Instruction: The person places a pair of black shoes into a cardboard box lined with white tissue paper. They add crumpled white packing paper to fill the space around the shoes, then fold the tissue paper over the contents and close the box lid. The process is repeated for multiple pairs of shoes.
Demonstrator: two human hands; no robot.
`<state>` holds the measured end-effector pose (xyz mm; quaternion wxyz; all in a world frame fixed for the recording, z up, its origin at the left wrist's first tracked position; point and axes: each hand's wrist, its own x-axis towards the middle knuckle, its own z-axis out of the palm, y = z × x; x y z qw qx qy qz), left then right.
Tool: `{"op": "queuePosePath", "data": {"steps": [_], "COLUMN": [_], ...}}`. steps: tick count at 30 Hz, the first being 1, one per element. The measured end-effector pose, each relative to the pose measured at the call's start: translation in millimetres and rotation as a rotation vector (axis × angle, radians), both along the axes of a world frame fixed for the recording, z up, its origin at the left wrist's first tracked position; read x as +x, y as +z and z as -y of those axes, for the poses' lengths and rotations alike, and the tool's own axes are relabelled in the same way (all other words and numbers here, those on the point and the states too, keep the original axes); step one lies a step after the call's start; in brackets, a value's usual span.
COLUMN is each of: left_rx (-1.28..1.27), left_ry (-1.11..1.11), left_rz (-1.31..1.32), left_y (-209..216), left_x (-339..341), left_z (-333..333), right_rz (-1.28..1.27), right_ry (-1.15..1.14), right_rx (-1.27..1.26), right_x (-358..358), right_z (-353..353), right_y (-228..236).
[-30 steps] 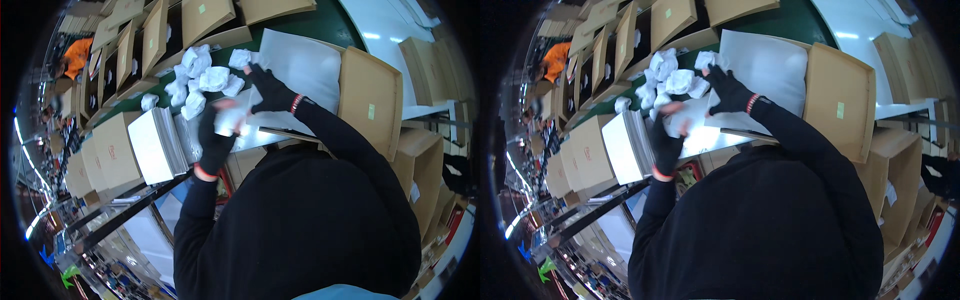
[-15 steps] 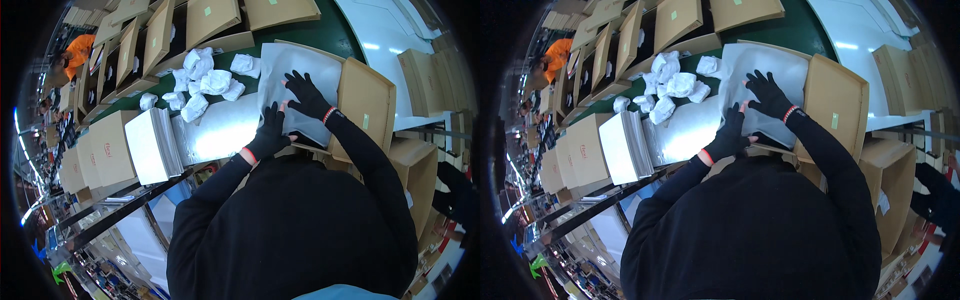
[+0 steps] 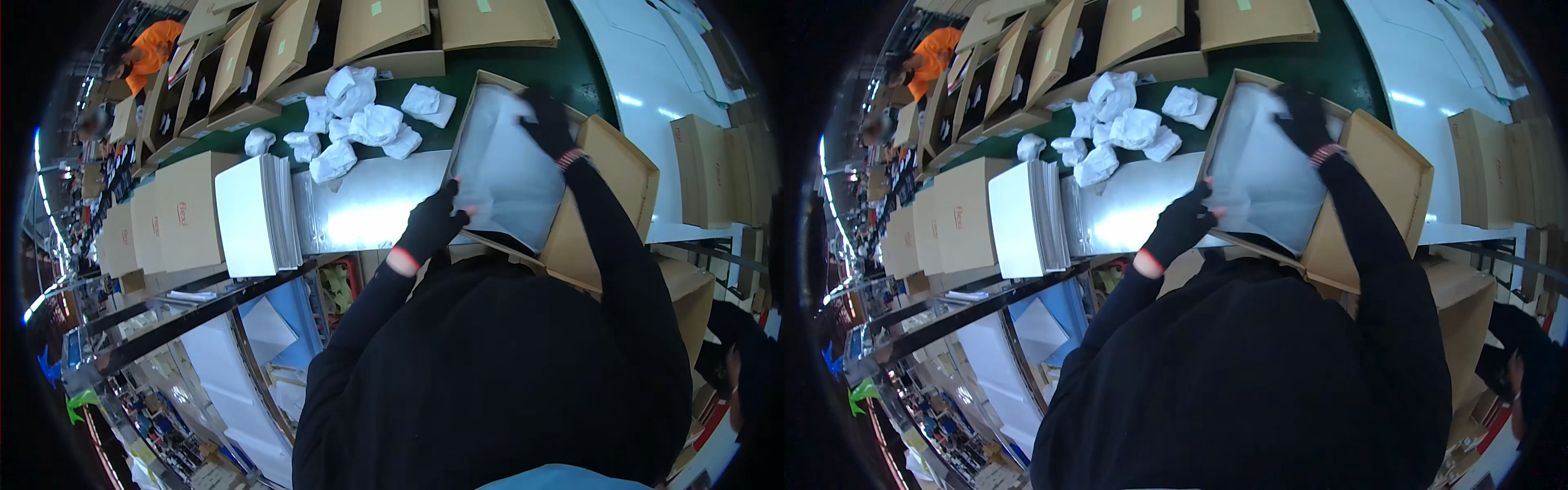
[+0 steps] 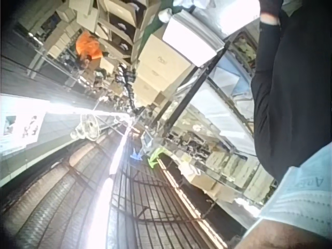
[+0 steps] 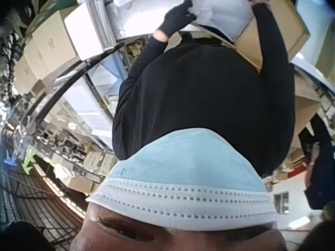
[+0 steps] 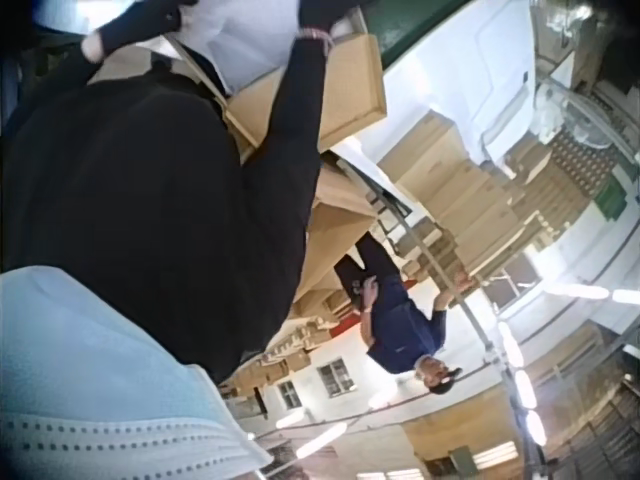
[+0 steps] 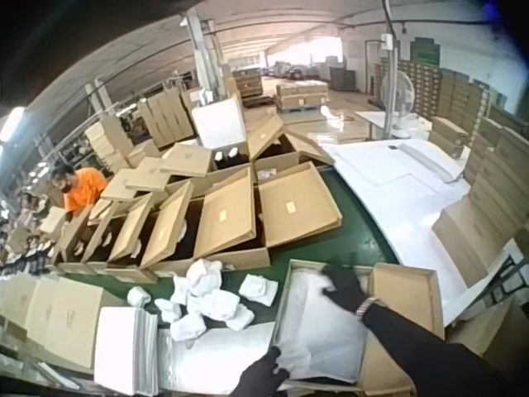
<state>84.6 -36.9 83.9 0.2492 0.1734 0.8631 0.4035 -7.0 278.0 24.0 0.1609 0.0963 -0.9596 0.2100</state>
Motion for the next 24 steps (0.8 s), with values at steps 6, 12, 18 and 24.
{"op": "queuePosePath", "data": {"steps": [6,12,18,24], "left_rx": [0.270,0.484,0.664,0.588], "left_ry": [0.250,0.113,0.123,-0.141], "left_rz": [0.203,0.739,0.996,0.429], "left_y": [-72.0,-62.1,-56.3,-76.8], "left_x": [6.7,-2.2,-37.1,-12.8], "left_z": [19.6,-3.0,-29.5,-84.9], "right_rz": [0.529,0.408,0.982,0.225], "right_ry": [-1.233,-0.509,0.187,-0.502], "right_rx": [-0.295,-0.530,-0.953,-0.469], "right_x": [289.6,357.0,198.5,181.0], "right_z": [-299.7,-337.5,-61.2,-83.4], "right_y": [-59.7,37.7,202.6,7.1]}}
